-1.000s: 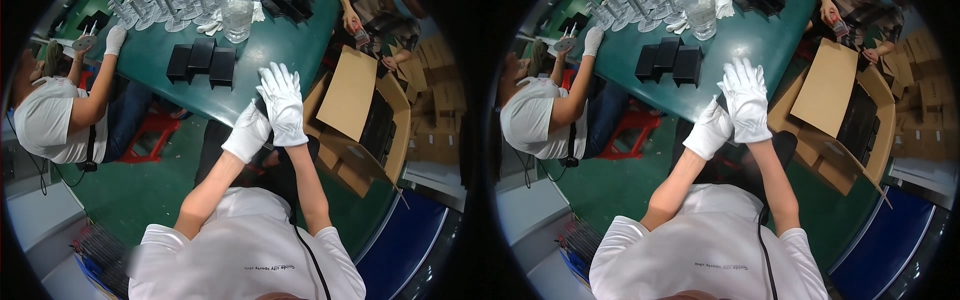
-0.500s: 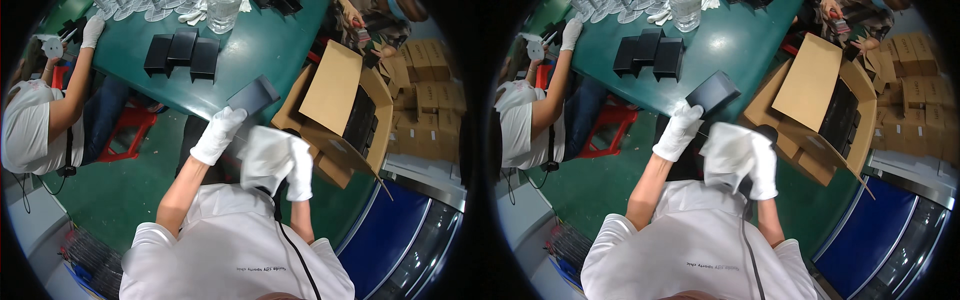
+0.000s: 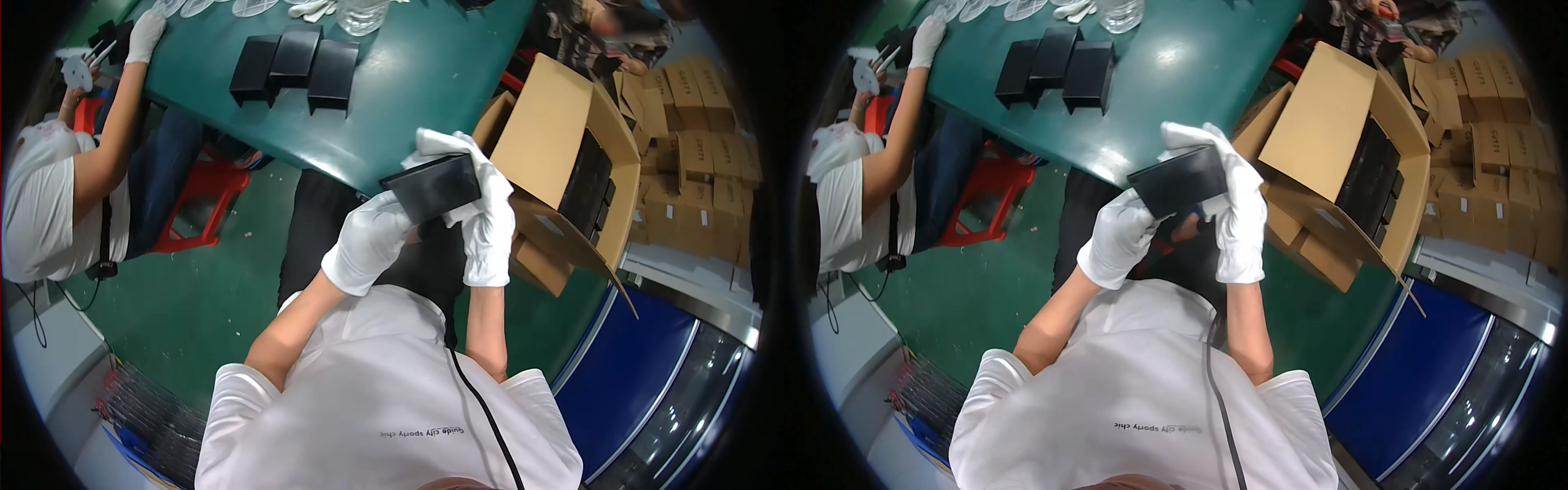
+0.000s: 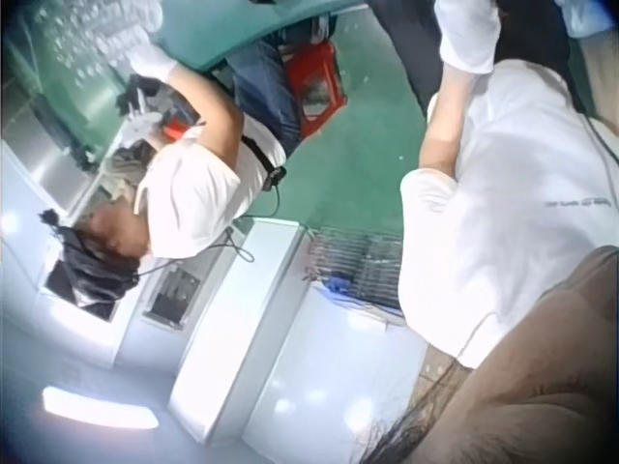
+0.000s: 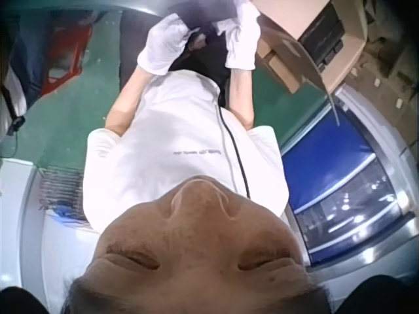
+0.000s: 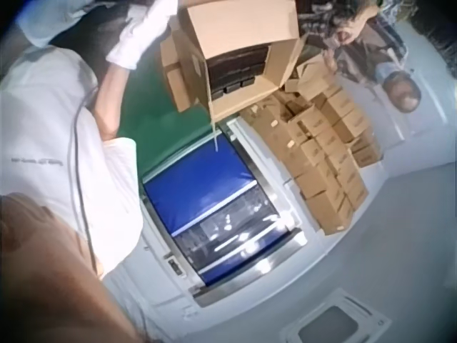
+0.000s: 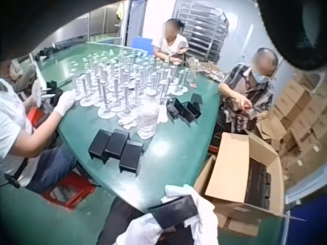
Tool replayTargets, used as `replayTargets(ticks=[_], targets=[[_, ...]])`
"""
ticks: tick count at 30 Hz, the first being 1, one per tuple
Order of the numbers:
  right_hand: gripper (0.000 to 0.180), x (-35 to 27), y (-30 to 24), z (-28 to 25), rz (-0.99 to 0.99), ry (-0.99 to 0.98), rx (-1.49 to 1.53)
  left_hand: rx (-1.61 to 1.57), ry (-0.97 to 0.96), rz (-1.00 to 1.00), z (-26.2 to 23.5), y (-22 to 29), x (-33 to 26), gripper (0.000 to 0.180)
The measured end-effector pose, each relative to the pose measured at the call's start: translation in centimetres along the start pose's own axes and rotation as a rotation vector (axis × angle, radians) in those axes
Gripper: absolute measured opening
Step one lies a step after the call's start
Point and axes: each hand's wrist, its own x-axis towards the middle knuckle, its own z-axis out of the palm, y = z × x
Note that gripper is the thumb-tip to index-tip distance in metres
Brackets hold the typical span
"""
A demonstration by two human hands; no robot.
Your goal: The person wipes the surfaces of small black rectangular electronic components using a white cloth. They pick up each unit from a cardboard box, wipe it thoroughly, and place it on a green workbench. The person repeats this process for multiple units throughout the clip.
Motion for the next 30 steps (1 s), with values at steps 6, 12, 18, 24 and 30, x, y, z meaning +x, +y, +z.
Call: replayTargets(ticks=[6, 12, 18, 24, 30], targets=[[0.041, -1.4, -0.4, 2.2, -0.221, 0.021, -0.621, 0.083, 0.016, 0.045, 0.3, -0.5, -0.3, 0.029], [0.051, -0.6, 2.5, 3.1, -0.6, -0.025, -1.312, 0.143, 0.011, -0.064, 0.0, -1.1, -1.6, 0.019], [0.03, -5.7, 4.9, 6.6, -0.485, -0.276, -1.05, 0.079, 0.154, -0.028, 1.2, -3.7, -2.8, 0.01], [0.026, -6.8, 1.5, 6.8, -0.349, -0.589, -0.614, 0.168, -0.093, -0.244, -0.6, -3.9, -7.5, 0.023], [0.036, -5.4, -0.8, 0.8, 0.06, -0.031, -0.414, -0.543, 0.145, -0.838, 0.8, -2.0, -2.1, 0.038]])
